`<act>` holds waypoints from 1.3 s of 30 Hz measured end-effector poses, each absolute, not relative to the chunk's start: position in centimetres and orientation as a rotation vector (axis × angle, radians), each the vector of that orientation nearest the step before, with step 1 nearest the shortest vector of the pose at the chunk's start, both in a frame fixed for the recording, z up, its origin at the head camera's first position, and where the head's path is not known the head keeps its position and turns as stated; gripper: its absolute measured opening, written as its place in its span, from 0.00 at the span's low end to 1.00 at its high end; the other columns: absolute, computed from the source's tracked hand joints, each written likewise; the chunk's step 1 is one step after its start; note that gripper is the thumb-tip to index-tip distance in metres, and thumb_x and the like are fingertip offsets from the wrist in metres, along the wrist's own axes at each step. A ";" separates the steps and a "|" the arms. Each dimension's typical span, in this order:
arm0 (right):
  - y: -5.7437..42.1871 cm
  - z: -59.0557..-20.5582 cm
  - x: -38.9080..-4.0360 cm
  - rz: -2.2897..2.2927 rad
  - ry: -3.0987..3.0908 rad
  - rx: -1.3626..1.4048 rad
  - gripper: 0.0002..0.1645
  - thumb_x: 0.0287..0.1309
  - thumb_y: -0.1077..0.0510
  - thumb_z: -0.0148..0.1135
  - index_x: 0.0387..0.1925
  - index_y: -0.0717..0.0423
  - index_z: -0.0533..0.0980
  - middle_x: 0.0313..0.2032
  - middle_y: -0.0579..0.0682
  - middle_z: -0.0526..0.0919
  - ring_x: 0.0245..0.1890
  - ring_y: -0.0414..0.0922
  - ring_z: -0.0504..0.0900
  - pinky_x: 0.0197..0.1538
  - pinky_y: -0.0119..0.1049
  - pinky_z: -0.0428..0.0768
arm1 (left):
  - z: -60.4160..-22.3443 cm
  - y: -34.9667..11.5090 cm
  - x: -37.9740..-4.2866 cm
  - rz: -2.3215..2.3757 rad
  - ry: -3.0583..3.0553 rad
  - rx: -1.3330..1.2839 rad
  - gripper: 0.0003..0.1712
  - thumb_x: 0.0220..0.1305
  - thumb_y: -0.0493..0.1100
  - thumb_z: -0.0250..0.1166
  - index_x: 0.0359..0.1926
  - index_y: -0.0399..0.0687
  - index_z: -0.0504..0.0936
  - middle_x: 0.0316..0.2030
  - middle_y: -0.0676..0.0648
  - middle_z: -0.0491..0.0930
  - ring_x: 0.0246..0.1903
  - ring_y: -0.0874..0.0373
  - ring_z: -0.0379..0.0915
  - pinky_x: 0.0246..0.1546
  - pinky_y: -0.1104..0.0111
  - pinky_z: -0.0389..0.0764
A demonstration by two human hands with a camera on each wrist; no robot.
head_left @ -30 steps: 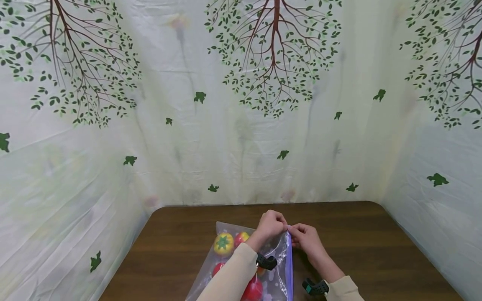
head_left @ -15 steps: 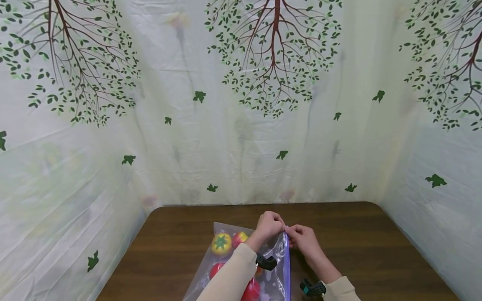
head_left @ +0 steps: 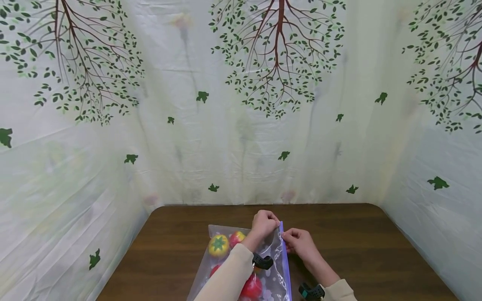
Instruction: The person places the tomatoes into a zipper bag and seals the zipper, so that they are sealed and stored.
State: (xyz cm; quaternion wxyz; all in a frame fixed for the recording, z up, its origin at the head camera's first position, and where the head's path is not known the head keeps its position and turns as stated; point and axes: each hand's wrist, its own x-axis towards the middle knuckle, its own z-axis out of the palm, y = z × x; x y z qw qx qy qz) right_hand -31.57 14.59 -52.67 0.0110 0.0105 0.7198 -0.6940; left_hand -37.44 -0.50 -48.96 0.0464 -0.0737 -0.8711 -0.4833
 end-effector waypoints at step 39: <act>14.5 -53.0 -31.1 -2.106 2.271 0.037 0.13 0.63 0.56 0.67 0.36 0.65 0.83 0.27 0.53 0.82 0.23 0.47 0.80 0.30 0.39 0.83 | -49.1 -1.2 -37.6 -1.555 -2.618 -0.138 0.07 0.57 0.38 0.72 0.23 0.49 0.85 0.25 0.53 0.79 0.26 0.57 0.71 0.26 0.67 0.72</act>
